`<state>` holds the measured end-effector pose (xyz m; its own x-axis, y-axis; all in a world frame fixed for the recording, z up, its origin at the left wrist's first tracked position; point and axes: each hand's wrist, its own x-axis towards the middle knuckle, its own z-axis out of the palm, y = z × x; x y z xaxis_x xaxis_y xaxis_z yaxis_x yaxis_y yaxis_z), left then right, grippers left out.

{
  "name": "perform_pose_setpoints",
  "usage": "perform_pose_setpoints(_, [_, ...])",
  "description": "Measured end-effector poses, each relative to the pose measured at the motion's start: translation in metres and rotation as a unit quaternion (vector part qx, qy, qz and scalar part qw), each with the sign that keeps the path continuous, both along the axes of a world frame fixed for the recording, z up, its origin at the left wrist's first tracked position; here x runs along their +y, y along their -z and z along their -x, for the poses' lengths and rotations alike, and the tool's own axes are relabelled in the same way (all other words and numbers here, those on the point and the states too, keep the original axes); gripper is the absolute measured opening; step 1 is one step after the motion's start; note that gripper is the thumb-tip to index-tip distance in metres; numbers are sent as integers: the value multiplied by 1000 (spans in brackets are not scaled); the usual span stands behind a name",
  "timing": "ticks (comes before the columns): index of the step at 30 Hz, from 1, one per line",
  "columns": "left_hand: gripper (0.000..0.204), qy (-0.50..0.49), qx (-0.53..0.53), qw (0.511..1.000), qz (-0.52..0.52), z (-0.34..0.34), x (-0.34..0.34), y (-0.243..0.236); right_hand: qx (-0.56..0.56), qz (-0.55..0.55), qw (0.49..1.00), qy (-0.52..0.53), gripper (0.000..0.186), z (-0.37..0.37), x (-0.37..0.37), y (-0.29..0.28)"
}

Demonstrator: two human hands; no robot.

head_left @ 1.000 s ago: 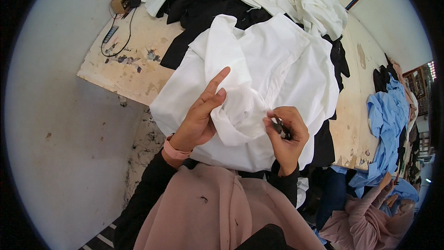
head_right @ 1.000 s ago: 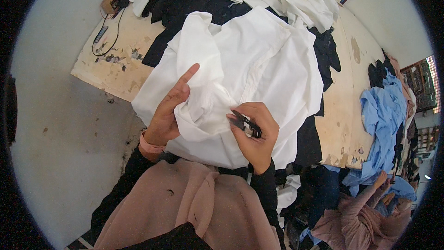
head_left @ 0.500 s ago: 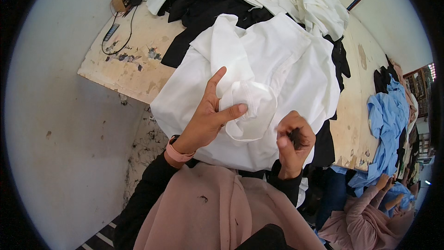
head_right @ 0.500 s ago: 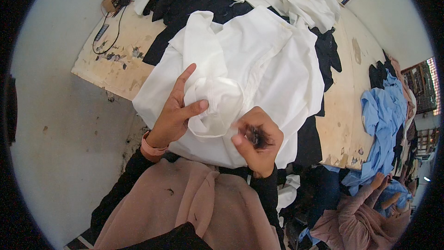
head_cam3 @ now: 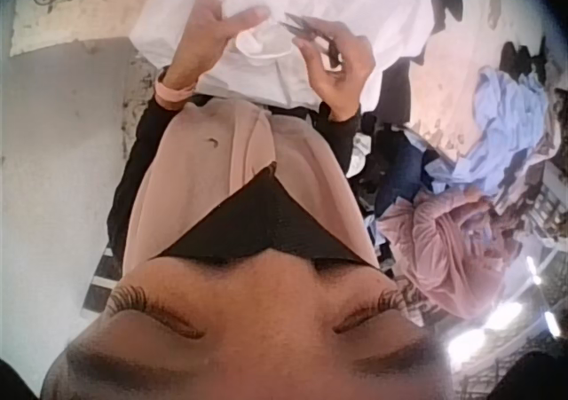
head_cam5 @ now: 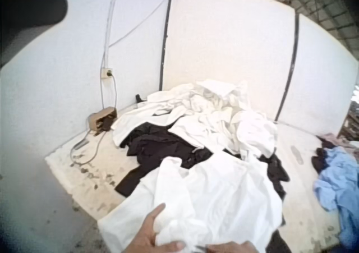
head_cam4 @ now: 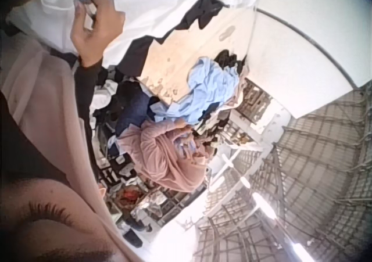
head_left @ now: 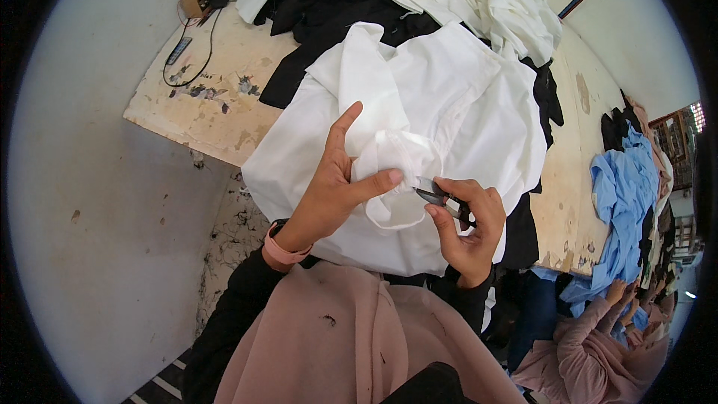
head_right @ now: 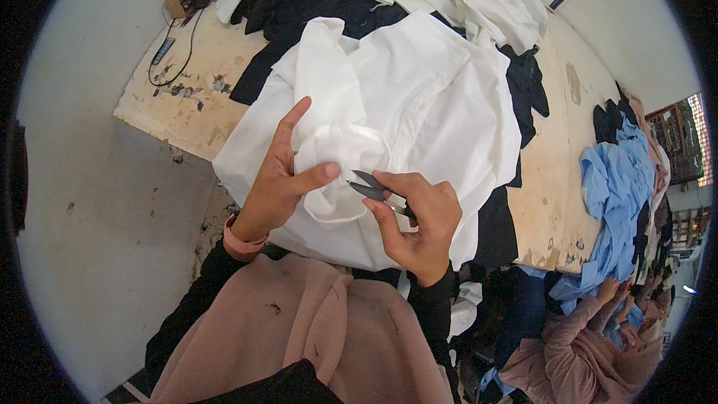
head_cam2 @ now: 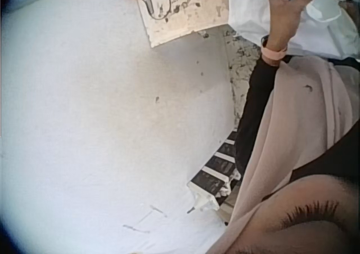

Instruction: The person uses small scissors to trim threads and edges on a white shirt laid on a work table. They repeatedly fold and reposition the fabric to access different areas, cutting small sections and discarding the cut pieces. The person handles the shirt and scissors throughout, with other garments visible nearby.

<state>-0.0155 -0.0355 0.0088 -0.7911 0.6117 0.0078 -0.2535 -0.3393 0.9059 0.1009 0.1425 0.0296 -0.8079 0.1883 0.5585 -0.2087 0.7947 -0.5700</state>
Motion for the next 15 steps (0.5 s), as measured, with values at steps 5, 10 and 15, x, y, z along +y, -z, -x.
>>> perform_pose_setpoints(5, [99, -15, 14, 1000, 6, -2, 0, -3, 10, -44, 999, 11, 22, 1, -2, -7])
perform_pose_setpoints(10, [97, -18, 13, 1000, 5, -3, -2, -1, -19, -26, 999, 17, 19, 0, -4, -3])
perform_pose_setpoints(15, [91, -25, -30, 999, 8, -1, -2, -4, 14, -14, 1000, 15, 23, 2, -6, -1])
